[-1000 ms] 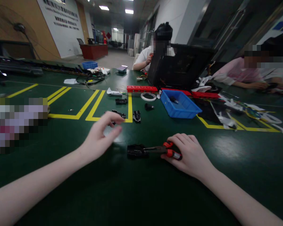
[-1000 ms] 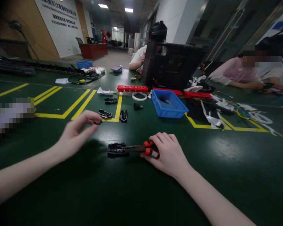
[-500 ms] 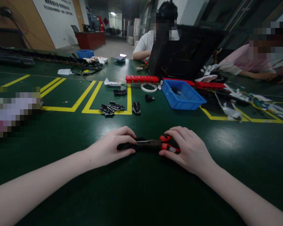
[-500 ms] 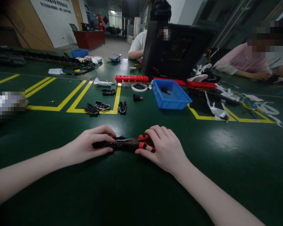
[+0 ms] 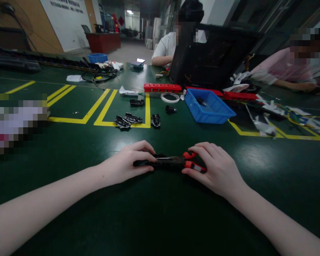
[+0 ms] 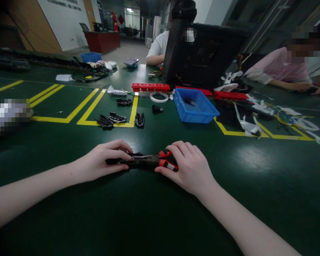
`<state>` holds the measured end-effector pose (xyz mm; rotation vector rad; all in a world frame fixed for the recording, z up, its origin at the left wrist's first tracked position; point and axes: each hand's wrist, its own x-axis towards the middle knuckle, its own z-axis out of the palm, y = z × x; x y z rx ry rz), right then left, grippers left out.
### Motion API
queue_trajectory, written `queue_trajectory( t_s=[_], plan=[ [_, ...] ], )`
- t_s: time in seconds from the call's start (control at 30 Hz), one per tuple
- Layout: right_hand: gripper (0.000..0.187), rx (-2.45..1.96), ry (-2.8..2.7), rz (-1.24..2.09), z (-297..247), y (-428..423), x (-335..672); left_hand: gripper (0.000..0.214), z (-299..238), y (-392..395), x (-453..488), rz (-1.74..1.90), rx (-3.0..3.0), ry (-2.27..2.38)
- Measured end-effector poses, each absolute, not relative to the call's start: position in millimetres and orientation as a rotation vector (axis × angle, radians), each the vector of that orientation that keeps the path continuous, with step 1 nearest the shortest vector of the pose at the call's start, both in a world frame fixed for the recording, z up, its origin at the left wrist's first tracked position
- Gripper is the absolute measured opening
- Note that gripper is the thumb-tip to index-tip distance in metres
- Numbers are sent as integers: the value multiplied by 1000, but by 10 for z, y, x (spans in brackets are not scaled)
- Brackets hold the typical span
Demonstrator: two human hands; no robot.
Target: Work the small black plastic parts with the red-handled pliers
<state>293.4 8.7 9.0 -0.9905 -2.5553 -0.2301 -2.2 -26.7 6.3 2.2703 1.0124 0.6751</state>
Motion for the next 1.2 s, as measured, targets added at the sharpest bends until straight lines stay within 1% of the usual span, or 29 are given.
queue_trajectory(
  t_s=[0.33, 0.8, 1.0, 1.07, 1.17, 1.2],
  plan=[
    [53, -1014, -2545, -157, 96, 103, 2970, 19, 89, -270, -26, 683, 2263, 1000],
    [50, -959, -2565, -218, 71, 142, 2977, 21, 70, -256, -52, 685, 2275, 968],
    [51, -1025, -2538, -204, 71, 180, 3006, 21, 89, -270, -48, 715, 2241, 975],
    [51, -1093, -2501, -210, 71, 225, 3052, 29, 96, -272, -59, 723, 2207, 991],
    [48, -1199, -2437, -148, 36, 332, 3155, 48, 129, -280, -96, 745, 2150, 1035],
    [47, -1222, -2410, -135, 12, 377, 3192, 51, 152, -286, -120, 764, 2136, 1049]
  ],
)
